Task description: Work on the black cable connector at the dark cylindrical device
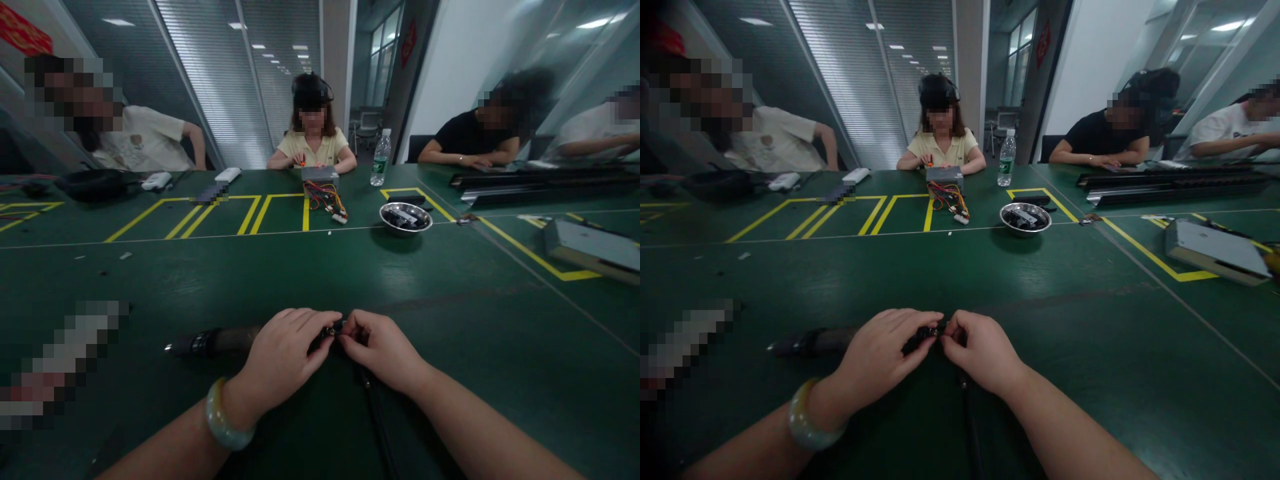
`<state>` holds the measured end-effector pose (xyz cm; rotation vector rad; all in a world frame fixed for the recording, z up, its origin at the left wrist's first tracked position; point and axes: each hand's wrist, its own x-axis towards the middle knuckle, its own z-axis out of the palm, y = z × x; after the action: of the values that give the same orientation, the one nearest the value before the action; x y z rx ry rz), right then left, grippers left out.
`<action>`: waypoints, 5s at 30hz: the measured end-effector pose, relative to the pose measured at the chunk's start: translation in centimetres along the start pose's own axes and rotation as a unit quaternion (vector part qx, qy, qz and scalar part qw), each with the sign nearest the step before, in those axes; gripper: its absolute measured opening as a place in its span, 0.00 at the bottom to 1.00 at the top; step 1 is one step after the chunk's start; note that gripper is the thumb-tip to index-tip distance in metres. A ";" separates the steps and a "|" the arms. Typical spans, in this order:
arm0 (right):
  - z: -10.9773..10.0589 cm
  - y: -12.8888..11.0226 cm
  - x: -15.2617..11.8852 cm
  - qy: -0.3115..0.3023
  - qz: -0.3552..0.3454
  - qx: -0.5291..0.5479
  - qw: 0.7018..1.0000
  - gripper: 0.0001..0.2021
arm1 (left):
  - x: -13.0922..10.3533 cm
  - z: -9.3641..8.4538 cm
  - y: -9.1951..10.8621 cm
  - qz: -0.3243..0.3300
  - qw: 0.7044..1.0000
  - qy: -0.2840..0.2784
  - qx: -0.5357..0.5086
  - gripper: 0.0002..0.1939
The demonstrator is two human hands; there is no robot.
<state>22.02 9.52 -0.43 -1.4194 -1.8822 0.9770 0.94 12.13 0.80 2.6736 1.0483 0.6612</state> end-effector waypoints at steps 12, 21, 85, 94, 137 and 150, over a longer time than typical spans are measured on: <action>-0.2 -0.3 -0.1 -0.016 0.022 0.001 1.000 0.03 | 0.0 -0.1 -0.2 0.009 1.000 -0.005 0.006 0.16; -0.6 -1.4 -0.9 -0.044 0.112 -0.059 0.991 0.06 | 0.0 -0.1 -0.2 0.024 1.000 0.007 0.010 0.15; 0.2 0.6 0.3 0.081 0.093 0.126 0.984 0.09 | 0.1 0.0 -0.4 0.021 0.999 -0.006 0.026 0.17; -0.1 0.6 0.2 0.051 0.037 -0.057 0.996 0.04 | 0.1 0.1 -0.3 0.009 0.999 -0.013 0.036 0.18; -0.5 0.7 0.2 0.034 -0.021 -0.007 0.999 0.03 | 0.1 0.3 -0.3 -0.003 0.998 -0.003 0.067 0.11; -0.6 0.5 0.2 0.033 -0.023 -0.008 0.999 0.03 | 0.1 0.4 -0.5 0.002 0.998 -0.008 0.056 0.11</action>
<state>22.75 9.97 -0.51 -1.3952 -1.8705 0.8838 0.93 12.54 0.34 2.7720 1.1076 0.5961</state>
